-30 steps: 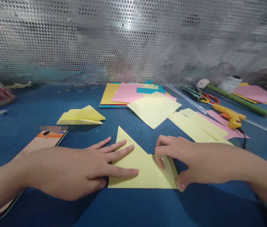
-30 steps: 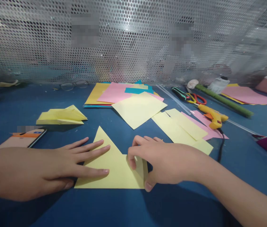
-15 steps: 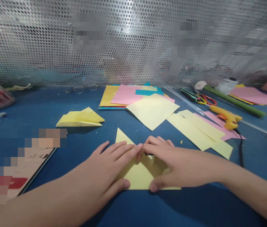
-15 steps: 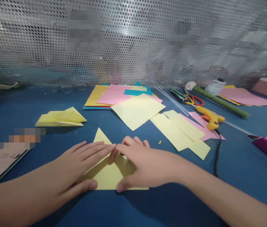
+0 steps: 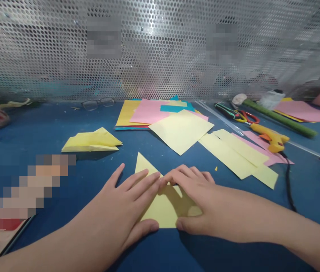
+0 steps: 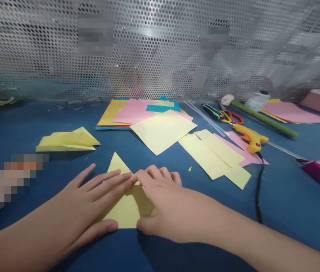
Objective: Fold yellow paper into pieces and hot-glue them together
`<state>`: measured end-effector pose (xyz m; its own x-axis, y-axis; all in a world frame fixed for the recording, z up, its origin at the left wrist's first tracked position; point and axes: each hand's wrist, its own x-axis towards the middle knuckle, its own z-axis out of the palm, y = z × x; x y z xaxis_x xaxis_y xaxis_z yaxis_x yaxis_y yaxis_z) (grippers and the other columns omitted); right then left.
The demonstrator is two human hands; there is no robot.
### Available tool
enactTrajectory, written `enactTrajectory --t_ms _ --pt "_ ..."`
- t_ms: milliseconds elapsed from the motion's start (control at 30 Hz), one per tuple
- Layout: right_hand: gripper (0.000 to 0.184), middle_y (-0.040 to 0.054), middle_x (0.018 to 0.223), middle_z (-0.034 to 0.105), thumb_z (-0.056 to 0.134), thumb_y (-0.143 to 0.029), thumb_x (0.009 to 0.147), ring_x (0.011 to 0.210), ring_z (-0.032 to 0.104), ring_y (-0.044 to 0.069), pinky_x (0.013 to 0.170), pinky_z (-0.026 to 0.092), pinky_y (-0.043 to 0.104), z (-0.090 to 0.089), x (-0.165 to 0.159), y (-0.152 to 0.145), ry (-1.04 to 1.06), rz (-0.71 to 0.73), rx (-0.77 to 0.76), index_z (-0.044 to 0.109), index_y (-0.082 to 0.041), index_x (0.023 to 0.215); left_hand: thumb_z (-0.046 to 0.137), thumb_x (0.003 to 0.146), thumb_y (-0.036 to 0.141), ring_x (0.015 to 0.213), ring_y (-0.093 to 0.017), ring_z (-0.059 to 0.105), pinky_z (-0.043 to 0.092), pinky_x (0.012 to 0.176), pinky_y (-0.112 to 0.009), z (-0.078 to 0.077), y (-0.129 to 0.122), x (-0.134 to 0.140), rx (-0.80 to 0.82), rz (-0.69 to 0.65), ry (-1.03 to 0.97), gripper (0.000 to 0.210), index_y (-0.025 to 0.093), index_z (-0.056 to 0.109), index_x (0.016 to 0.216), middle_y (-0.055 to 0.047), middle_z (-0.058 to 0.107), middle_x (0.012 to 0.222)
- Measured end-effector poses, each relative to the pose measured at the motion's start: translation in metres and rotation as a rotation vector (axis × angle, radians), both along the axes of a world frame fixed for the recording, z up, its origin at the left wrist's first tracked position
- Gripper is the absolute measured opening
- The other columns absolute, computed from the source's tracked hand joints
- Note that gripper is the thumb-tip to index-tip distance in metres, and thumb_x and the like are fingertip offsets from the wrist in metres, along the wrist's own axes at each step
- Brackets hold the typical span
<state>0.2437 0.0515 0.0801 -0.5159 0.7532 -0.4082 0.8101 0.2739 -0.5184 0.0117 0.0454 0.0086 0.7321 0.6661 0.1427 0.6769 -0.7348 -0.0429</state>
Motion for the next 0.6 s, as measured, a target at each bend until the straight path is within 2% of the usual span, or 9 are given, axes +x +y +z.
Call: enactTrajectory --t_ms 67,100,233,333,400,500,600 --pt "0.049 0.0056 0.128 0.051 0.064 -0.026 0.079 0.122 0.044 0.03 0.104 0.035 0.053 0.003 0.005 0.002 -0.02 0.037 -0.002 0.05 -0.027 0.126 0.029 0.103 0.058 0.14 -0.027 0.042 0.0 0.12 -0.059 -0.004 -0.002 0.0 0.003 -0.002 -0.01 0.064 0.029 0.013 0.158 -0.007 0.047 0.152" --pt "0.054 0.0056 0.129 0.052 0.064 -0.023 0.079 0.124 0.045 0.03 0.106 0.034 0.053 0.005 0.007 0.004 -0.03 0.061 -0.007 0.049 -0.028 0.13 0.032 0.103 0.057 0.141 -0.029 0.042 0.001 0.119 -0.06 -0.004 -0.002 0.0 -0.002 -0.003 -0.007 0.064 0.03 0.016 0.158 -0.007 0.046 0.153" --pt "0.077 0.0078 0.137 0.052 0.063 -0.008 0.075 0.13 0.047 0.031 0.106 0.038 0.048 0.015 0.019 0.011 -0.095 0.185 0.004 0.043 -0.03 0.145 0.057 0.097 0.046 0.14 -0.037 0.042 0.025 0.113 -0.066 0.003 -0.002 0.005 -0.064 -0.004 0.044 0.056 0.031 0.041 0.149 -0.009 0.043 0.155" --pt "0.092 0.0088 0.138 0.053 0.064 -0.001 0.07 0.126 0.053 0.033 0.099 0.045 0.045 0.018 0.027 0.014 -0.148 0.213 0.015 0.038 -0.035 0.151 0.068 0.091 0.037 0.137 -0.036 0.047 0.04 0.107 -0.062 0.019 0.005 0.005 -0.162 -0.035 0.082 0.062 0.035 0.042 0.147 -0.008 0.045 0.153" --pt "0.096 0.0084 0.139 0.054 0.067 -0.002 0.069 0.123 0.056 0.034 0.094 0.047 0.044 0.019 0.03 0.015 -0.176 0.215 0.021 0.037 -0.038 0.152 0.071 0.088 0.039 0.133 -0.033 0.052 0.043 0.107 -0.057 0.03 0.01 0.001 -0.238 -0.051 0.088 0.067 0.035 0.041 0.148 -0.006 0.047 0.152" --pt "0.098 0.0054 0.143 0.05 0.07 -0.005 0.07 0.125 0.056 0.032 0.09 0.049 0.039 0.022 0.036 0.021 -0.194 0.224 0.004 0.034 -0.042 0.153 0.076 0.083 0.042 0.131 -0.032 0.053 0.041 0.11 -0.049 0.04 0.018 -0.011 -0.326 -0.023 0.048 0.075 0.029 0.042 0.148 -0.006 0.051 0.15" --pt "0.086 0.0029 0.144 0.05 0.074 -0.018 0.076 0.126 0.054 0.027 0.097 0.046 0.034 0.026 0.041 0.032 -0.097 0.259 -0.097 0.039 -0.037 0.152 0.077 0.082 0.047 0.137 -0.028 0.047 0.042 0.11 -0.038 0.042 0.023 -0.02 -0.408 -0.001 -0.036 0.072 0.032 0.046 0.145 -0.003 0.047 0.153"
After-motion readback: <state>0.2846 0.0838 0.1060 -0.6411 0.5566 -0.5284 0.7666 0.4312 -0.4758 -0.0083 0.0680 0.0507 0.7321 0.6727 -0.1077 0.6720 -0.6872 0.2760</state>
